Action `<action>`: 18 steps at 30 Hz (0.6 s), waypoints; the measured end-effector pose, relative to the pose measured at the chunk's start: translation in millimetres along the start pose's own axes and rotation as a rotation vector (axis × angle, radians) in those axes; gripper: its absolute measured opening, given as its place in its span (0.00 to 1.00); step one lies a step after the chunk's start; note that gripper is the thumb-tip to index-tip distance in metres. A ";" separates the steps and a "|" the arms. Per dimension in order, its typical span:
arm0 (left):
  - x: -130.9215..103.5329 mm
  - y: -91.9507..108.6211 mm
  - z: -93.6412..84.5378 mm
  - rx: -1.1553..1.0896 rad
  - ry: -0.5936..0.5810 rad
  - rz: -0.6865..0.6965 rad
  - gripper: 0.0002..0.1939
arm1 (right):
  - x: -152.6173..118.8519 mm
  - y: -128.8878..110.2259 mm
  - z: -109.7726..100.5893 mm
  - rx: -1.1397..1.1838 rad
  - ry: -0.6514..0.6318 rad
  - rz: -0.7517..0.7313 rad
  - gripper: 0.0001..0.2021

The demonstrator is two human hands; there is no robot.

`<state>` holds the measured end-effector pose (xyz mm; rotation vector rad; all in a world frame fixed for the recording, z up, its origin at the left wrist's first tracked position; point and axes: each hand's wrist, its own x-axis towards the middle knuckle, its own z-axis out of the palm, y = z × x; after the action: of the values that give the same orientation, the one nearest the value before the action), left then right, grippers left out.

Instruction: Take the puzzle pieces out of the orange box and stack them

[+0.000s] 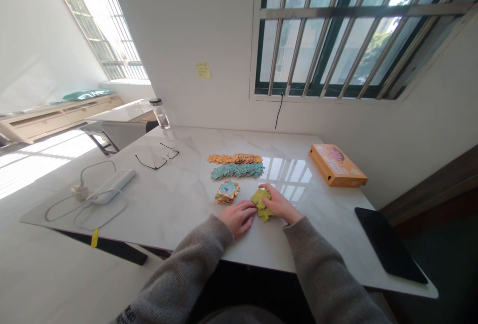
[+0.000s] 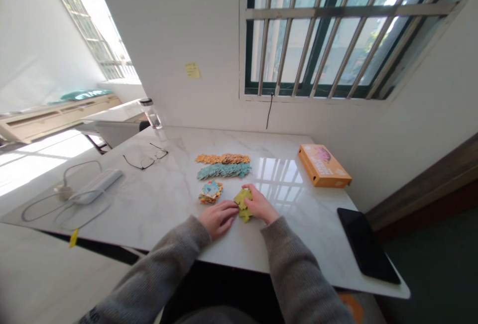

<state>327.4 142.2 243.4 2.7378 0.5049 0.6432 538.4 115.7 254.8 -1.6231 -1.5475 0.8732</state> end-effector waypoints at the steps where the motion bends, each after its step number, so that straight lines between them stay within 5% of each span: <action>1: -0.2 0.2 -0.7 -0.011 0.010 0.017 0.18 | -0.2 -0.9 -0.9 0.020 -0.001 -0.002 0.25; 4: -3.5 -1.6 -5.3 -0.011 0.173 0.090 0.14 | 1.9 -5.8 -2.5 0.153 0.122 -0.068 0.26; 6: -8.3 -7.1 -10.0 0.019 0.455 0.043 0.12 | 5.5 -9.5 -0.5 0.327 0.203 -0.114 0.27; 8: -13.7 -17.3 -14.7 0.029 0.802 -0.137 0.13 | 10.5 -13.0 5.3 0.493 0.263 -0.139 0.27; 10: -17.6 -31.1 -17.7 -0.032 1.026 -0.372 0.17 | 16.5 -17.6 14.4 0.577 0.347 -0.164 0.24; 14: -17.2 -59.0 -15.0 -0.322 1.020 -0.736 0.21 | 29.8 -37.6 36.7 0.542 0.444 -0.248 0.19; 18: -13.9 -76.5 -5.5 -0.502 0.941 -0.834 0.21 | 40.1 -64.6 56.9 0.435 0.461 -0.352 0.20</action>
<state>292.5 206.4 216.4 1.4110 1.3329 1.4898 458.6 159.7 281.3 -1.0965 -1.1664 0.5433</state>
